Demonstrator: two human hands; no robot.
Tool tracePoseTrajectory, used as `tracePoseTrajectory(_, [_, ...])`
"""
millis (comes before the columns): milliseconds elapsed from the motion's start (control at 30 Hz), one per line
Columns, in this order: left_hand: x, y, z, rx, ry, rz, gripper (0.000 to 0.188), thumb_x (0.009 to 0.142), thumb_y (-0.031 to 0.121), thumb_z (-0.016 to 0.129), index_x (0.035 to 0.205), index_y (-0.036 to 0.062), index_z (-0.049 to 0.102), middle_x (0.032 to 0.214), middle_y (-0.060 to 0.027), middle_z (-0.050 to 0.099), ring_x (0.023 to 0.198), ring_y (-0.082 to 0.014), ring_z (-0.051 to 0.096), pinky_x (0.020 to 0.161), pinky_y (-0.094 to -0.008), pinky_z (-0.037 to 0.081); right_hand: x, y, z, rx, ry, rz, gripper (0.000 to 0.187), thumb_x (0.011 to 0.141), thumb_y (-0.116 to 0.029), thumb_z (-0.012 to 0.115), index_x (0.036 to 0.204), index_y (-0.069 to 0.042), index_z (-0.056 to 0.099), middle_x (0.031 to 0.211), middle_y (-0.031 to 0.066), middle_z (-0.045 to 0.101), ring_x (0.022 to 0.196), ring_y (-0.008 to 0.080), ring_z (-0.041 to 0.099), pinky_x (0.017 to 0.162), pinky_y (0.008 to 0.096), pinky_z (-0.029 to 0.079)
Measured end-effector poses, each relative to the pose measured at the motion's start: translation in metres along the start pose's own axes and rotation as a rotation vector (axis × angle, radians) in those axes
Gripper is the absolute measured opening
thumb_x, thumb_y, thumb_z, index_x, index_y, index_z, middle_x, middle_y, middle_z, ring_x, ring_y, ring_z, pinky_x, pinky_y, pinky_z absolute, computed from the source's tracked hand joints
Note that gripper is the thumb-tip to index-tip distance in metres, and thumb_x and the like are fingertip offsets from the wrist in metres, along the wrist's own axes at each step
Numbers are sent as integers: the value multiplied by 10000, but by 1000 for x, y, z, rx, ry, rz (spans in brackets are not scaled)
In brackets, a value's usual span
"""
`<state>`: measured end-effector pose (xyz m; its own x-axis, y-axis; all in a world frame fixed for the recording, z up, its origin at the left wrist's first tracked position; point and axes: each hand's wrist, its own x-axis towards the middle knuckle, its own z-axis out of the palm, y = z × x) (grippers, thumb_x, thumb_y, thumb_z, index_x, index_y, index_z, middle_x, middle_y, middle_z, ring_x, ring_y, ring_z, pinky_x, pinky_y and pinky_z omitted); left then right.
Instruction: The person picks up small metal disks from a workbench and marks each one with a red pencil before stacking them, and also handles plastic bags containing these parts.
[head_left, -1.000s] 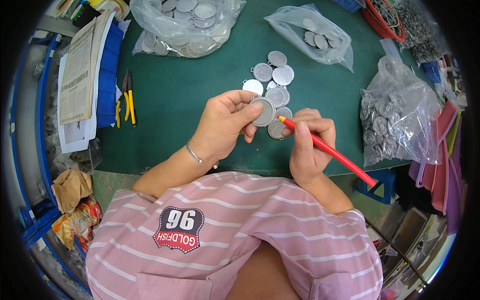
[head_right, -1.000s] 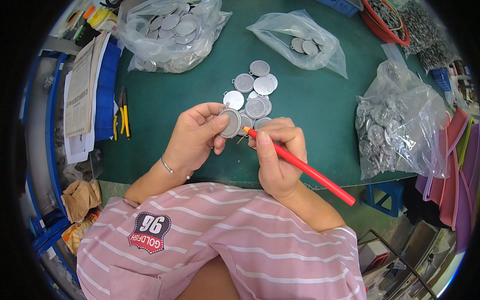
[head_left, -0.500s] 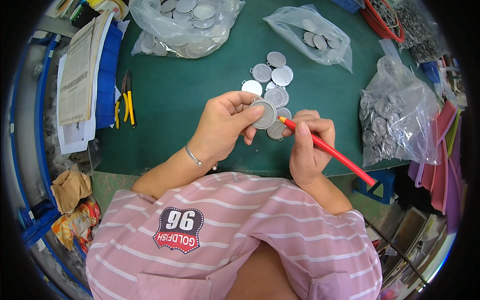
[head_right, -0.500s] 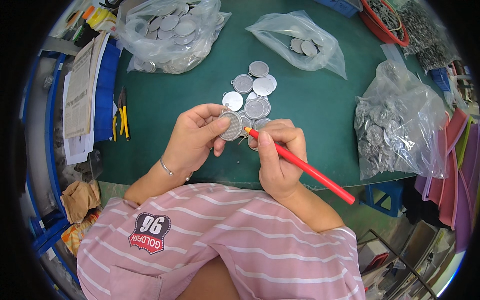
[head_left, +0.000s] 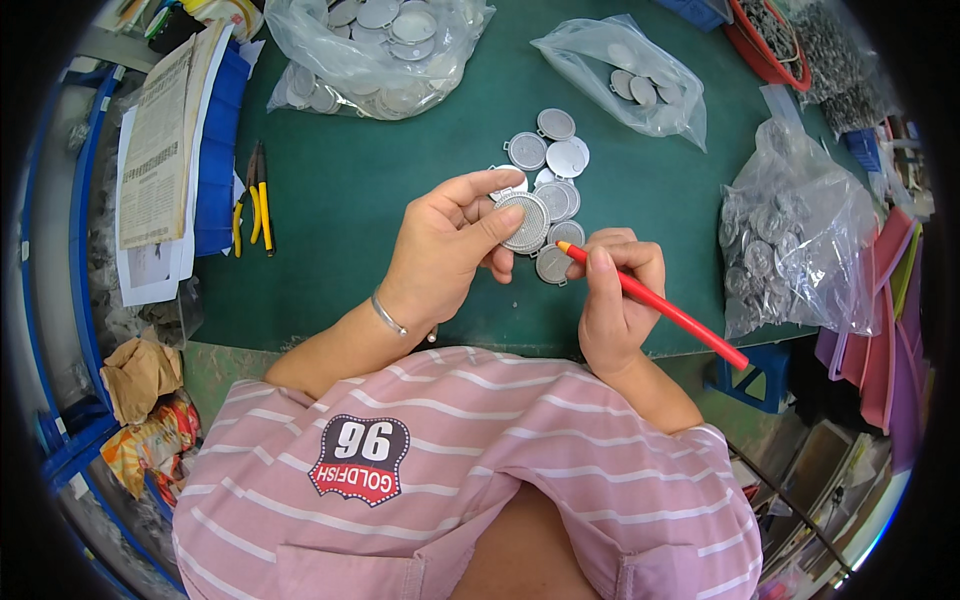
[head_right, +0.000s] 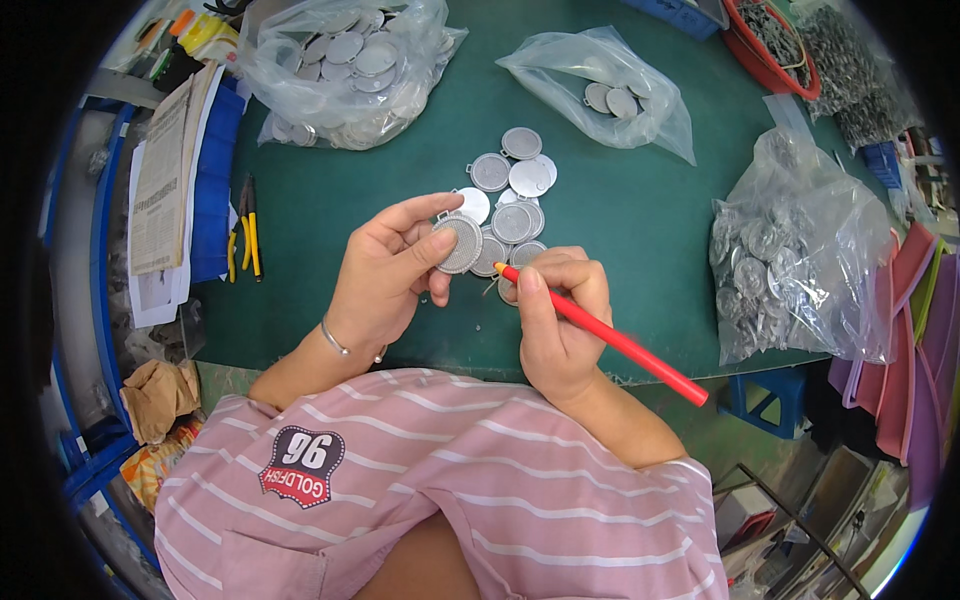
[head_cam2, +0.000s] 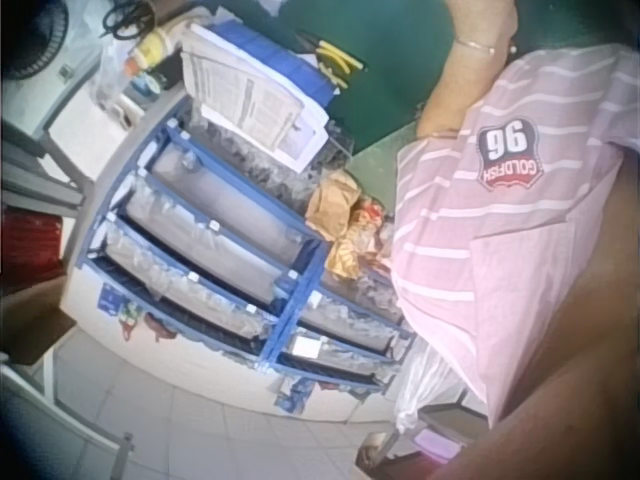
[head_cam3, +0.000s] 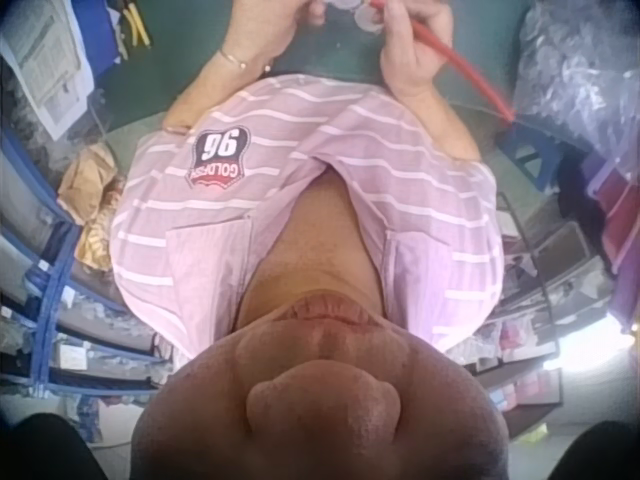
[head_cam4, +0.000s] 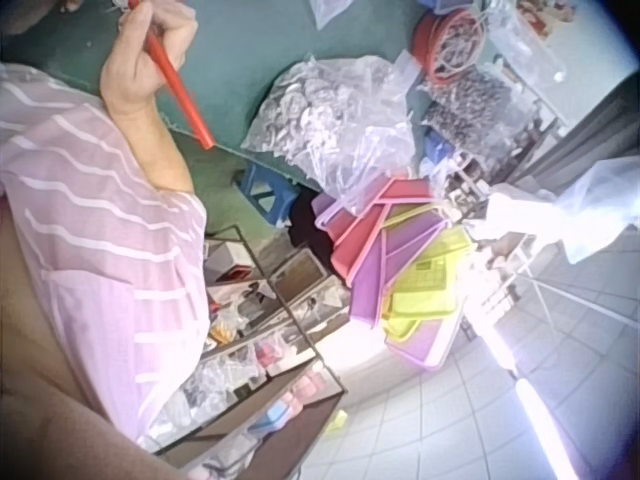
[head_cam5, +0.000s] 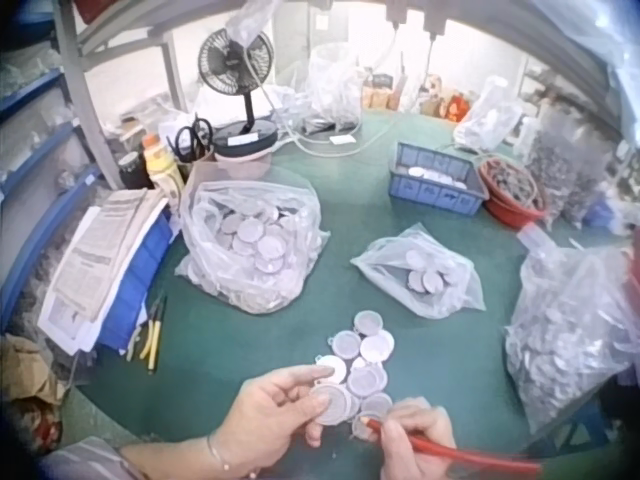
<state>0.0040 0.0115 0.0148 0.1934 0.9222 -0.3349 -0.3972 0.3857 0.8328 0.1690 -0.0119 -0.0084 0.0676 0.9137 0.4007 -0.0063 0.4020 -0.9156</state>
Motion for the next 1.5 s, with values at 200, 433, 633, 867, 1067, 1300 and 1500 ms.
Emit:
tracePoseTrajectory(200, [1, -2, 0, -96, -3, -49, 302, 894, 118, 509, 1157, -30, 505, 874, -104, 611, 634, -128, 611, 570, -235, 529, 2, -5, 3, 52, 34, 35, 61, 875, -36, 502, 860, -8, 450, 756, 98, 576, 697, 151, 505, 647, 265, 429])
tracePoseTrajectory(433, [1, -3, -2, -146, -42, -40, 292, 915, 140, 469, 1150, -30, 504, 915, -129, 610, 692, -170, 641, 631, -262, 552, 9, -2, 1, -189, -93, -131, 198, 811, 32, 565, 1005, 1, 544, 988, 134, 612, 892, 215, 554, 781, 301, 448])
tracePoseTrajectory(633, [-1, -2, -1, -157, -83, -135, 271, 906, 158, 496, 1082, -46, 532, 846, -116, 616, 651, -143, 624, 575, -246, 531, 5, -2, 7, -205, -78, 15, 241, 763, 63, 623, 982, 1, 545, 977, 116, 608, 877, 192, 579, 780, 281, 466])
tracePoseTrajectory(867, [-2, -4, 1, 35, -56, -141, 199, 876, 152, 560, 933, -37, 576, 744, -68, 593, 541, -95, 545, 490, -222, 474, 9, -3, 0, 340, 99, 493, 150, 868, -65, 548, 982, -11, 467, 860, 109, 598, 760, 147, 596, 662, 245, 495])
tracePoseTrajectory(1067, [17, 18, -19, -234, -53, 176, 147, 881, 122, 534, 881, -20, 574, 777, -95, 605, 634, -144, 590, 573, -260, 502, 13, -5, -2, 449, 141, 510, 108, 917, -92, 439, 1003, -32, 412, 861, 156, 605, 726, 170, 595, 655, 276, 500])
tracePoseTrajectory(1300, [50, 29, -23, 902, 89, 576, 236, 765, 124, 670, 968, 29, 597, 908, -74, 597, 731, -146, 569, 650, -248, 467, 7, -7, -6, 450, 136, 526, 104, 913, -84, 441, 998, -28, 419, 852, 150, 607, 713, 160, 590, 660, 276, 496])
tracePoseTrajectory(1500, [53, -15, -22, 1487, -7, 614, 325, 681, 152, 723, 912, -3, 556, 889, -133, 508, 771, -295, 551, 668, -362, 467, 7, -12, -7, 420, 134, 521, 103, 910, -80, 446, 993, -23, 429, 843, 140, 606, 711, 148, 587, 656, 270, 493])
